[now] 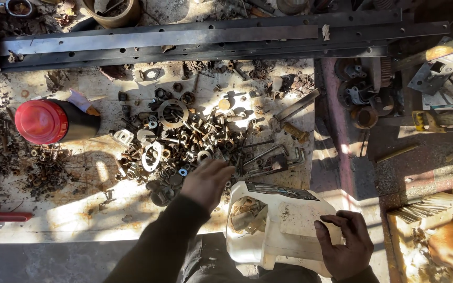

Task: Sorting through a pile of metal bolts, nuts, and washers on a workbench and picking specific items to place in a container.

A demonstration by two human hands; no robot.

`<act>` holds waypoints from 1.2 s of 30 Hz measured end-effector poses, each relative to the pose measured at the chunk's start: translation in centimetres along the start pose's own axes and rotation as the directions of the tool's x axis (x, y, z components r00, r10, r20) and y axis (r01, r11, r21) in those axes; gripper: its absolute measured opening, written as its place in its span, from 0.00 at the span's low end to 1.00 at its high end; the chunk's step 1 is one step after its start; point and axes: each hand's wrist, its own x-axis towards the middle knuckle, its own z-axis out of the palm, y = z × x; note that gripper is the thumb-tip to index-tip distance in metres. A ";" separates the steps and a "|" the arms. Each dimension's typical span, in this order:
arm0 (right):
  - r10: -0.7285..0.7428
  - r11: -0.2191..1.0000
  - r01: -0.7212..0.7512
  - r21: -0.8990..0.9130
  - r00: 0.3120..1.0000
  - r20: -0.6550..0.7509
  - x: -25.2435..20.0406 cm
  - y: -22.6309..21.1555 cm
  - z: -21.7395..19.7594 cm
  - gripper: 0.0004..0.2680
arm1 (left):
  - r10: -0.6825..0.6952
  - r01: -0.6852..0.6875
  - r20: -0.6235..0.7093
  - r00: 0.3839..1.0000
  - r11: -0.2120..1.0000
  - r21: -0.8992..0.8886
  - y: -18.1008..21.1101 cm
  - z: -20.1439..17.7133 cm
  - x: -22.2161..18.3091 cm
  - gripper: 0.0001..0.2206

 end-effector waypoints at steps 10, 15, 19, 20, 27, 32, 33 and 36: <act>0.004 1.000 -0.004 -0.012 1.000 -0.013 -0.2 -0.3 -0.1 0.08 | 0.501 -0.561 0.253 0.828 0.737 0.377 -4.4 6.6 6.5 0.13; -0.011 0.999 0.011 0.037 1.000 -0.012 -0.2 0.0 0.1 0.07 | 0.445 -0.535 0.298 0.845 0.701 0.471 -4.1 6.8 7.6 0.15; 0.020 0.999 -0.021 0.025 1.000 0.006 -0.3 0.3 0.0 0.08 | 0.455 -0.527 0.264 0.850 0.734 0.428 -6.0 7.3 7.4 0.09; 0.010 1.000 -0.010 0.015 1.000 -0.001 -0.4 0.3 0.0 0.08 | 0.336 -0.425 0.282 0.899 0.826 0.369 -5.8 6.4 7.2 0.13; 0.012 1.000 -0.012 0.012 1.000 0.002 -0.3 0.2 0.0 0.08 | 0.072 -0.147 -0.304 0.950 0.962 -0.232 -4.1 1.4 3.6 0.07; 0.032 0.999 -0.032 -0.027 0.999 0.021 -0.2 0.3 0.0 0.08 | -0.063 -0.067 -0.180 0.982 0.768 -0.637 5.3 -4.2 -3.0 0.06; 0.059 0.998 -0.058 -0.036 0.998 0.027 -0.1 0.2 0.0 0.08 | -0.068 -0.069 -0.158 0.985 0.685 -0.725 6.7 -3.6 -4.5 0.05; 0.005 1.000 -0.005 -0.030 1.000 -0.007 -0.4 0.6 0.2 0.08 | -0.054 -0.055 -0.159 0.986 0.793 -0.607 8.7 -1.6 -6.5 0.08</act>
